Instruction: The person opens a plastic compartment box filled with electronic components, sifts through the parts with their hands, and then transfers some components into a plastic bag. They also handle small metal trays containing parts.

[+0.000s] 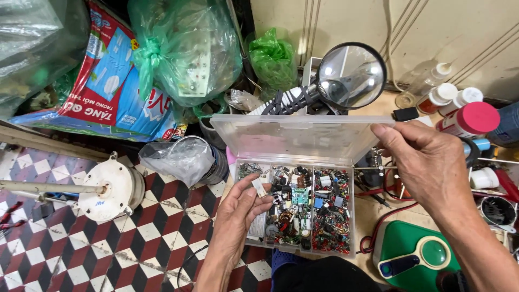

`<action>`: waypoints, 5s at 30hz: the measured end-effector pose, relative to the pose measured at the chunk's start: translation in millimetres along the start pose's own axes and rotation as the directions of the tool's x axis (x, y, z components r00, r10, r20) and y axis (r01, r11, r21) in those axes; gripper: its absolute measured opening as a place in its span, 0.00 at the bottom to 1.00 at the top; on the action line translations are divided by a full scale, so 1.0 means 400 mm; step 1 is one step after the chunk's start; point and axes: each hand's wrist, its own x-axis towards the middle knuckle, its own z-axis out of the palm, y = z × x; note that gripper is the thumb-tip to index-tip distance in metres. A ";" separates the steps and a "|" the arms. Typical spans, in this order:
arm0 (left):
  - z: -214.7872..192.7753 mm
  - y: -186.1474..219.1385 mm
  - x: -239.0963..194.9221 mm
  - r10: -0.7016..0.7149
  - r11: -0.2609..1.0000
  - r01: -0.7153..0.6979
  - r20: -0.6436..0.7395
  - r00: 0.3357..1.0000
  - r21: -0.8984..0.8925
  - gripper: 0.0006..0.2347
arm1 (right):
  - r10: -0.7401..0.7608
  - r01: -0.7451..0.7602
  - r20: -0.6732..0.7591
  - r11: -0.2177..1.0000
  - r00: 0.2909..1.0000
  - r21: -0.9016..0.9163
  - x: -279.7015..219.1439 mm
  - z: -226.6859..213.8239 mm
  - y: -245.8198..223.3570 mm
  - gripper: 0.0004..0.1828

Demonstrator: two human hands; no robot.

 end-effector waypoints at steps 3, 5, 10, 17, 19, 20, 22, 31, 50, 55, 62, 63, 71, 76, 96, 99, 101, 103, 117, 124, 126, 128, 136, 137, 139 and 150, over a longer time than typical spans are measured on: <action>0.003 -0.003 0.005 -0.002 0.999 0.001 0.003 1.000 0.034 0.25 | -0.019 0.020 0.007 1.000 1.000 -0.009 -0.003 -0.004 -0.010 0.18; -0.003 -0.012 0.010 0.015 0.999 -0.015 0.007 1.000 0.042 0.25 | -0.019 0.019 0.005 1.000 1.000 -0.007 -0.003 -0.002 -0.012 0.17; -0.015 -0.014 0.027 0.064 0.997 -0.064 0.010 0.998 0.043 0.23 | -0.047 0.047 0.008 0.999 0.999 -0.008 -0.002 -0.001 -0.004 0.19; -0.009 0.008 0.066 0.218 0.766 -0.197 0.040 0.975 0.612 0.20 | -0.044 0.044 0.010 0.999 0.999 -0.017 -0.002 -0.003 -0.001 0.19; 0.006 0.011 0.076 0.238 0.655 -0.249 0.117 0.964 0.714 0.15 | -0.044 0.045 0.009 0.999 0.999 -0.021 -0.002 -0.005 0.001 0.20; 0.014 0.013 0.078 0.211 0.534 -0.263 0.175 0.962 0.804 0.12 | -0.040 0.040 0.013 0.999 0.999 -0.011 -0.004 -0.006 -0.001 0.20; 0.031 0.014 0.077 0.176 0.399 -0.282 0.229 0.958 0.873 0.09 | -0.034 0.034 0.015 0.999 0.999 0.000 -0.005 -0.006 0.003 0.20; 0.056 -0.025 0.063 0.024 -0.078 -0.271 0.273 0.962 0.960 0.27 | -0.127 0.127 0.016 0.992 0.992 -0.004 0.001 -0.005 0.023 0.22; 0.048 -0.026 -0.064 -0.173 -0.137 -0.221 0.196 0.965 0.966 0.26 | -0.051 0.051 0.002 0.998 0.999 -0.023 -0.011 -0.005 -0.001 0.19; 0.061 0.032 -0.040 -0.118 -0.067 -0.140 0.131 0.984 0.988 0.29 | -0.138 0.138 0.018 0.990 0.990 -0.036 -0.005 -0.005 0.027 0.27; 0.047 0.048 0.030 0.053 0.149 -0.220 0.214 0.975 0.964 0.16 | -0.132 0.132 0.023 0.991 0.991 -0.021 -0.001 -0.005 0.034 0.22; 0.055 0.058 0.032 0.017 0.155 -0.172 0.172 0.985 0.973 0.15 | -0.130 0.131 0.025 0.991 0.991 -0.026 -0.001 -0.006 0.034 0.20; 0.052 0.003 0.072 -0.024 -0.005 -0.240 0.240 0.971 0.971 0.23 | -0.116 0.117 0.033 0.993 0.993 -0.022 -0.005 -0.011 0.022 0.14; 0.053 0.026 0.051 -0.072 0.015 -0.121 0.122 0.990 0.993 0.23 | -0.145 0.146 0.032 0.989 0.989 -0.027 -0.001 -0.009 0.028 0.13; 0.043 0.044 0.025 -0.046 0.093 -0.177 0.181 0.982 0.980 0.22 | -0.156 0.157 0.023 0.987 0.987 -0.038 -0.001 -0.004 0.038 0.21; 0.056 0.050 0.023 -0.079 0.052 -0.157 0.160 0.984 0.986 0.27 | -0.118 0.119 0.031 0.992 0.993 -0.041 -0.005 -0.009 0.025 0.20; 0.052 0.055 0.016 -0.066 0.074 -0.164 0.169 0.983 0.984 0.25 | -0.115 0.116 0.029 0.993 0.993 -0.038 -0.008 -0.009 0.019 0.20; 0.054 0.059 0.010 -0.054 0.097 -0.171 0.177 0.983 0.980 0.23 | -0.111 0.112 0.028 0.993 0.993 -0.035 -0.007 -0.010 0.020 0.20; 0.042 -0.034 0.053 0.127 0.236 -0.302 0.279 0.952 0.923 0.07 | -0.121 0.122 0.021 0.992 0.992 -0.034 -0.002 -0.008 0.023 0.13; 0.049 -0.085 0.095 0.428 0.022 -0.487 0.432 0.794 0.873 0.14 | -0.116 0.117 0.027 0.992 0.993 -0.038 -0.002 -0.013 0.022 0.12; 0.033 -0.098 0.109 0.429 -0.153 -0.522 0.532 0.730 0.839 0.14 | -0.139 0.140 0.032 0.990 0.990 -0.033 -0.002 -0.011 0.029 0.11; 0.048 -0.086 0.103 0.373 -0.155 -0.565 0.578 0.726 0.810 0.17 | -0.140 0.141 0.031 0.989 0.990 -0.034 -0.002 -0.012 0.028 0.11; 0.035 -0.088 0.118 0.302 -0.277 -0.628 0.687 0.661 0.727 0.21 | -0.149 0.150 0.029 0.989 0.988 -0.018 -0.007 -0.013 0.024 0.11; 0.028 -0.091 0.118 0.315 -0.277 -0.626 0.685 0.657 0.729 0.20 | -0.165 0.166 0.027 0.986 0.986 -0.027 -0.007 -0.013 0.025 0.11; 0.018 -0.096 0.117 0.329 -0.276 -0.623 0.681 0.654 0.732 0.19 | -0.182 0.183 0.027 0.982 0.983 -0.035 -0.007 -0.011 0.028 0.11; 0.011 -0.102 0.175 0.558 -0.014 -0.623 0.523 0.644 0.782 0.10 | -0.185 0.186 0.022 0.982 0.982 -0.027 -0.014 -0.011 0.030 0.12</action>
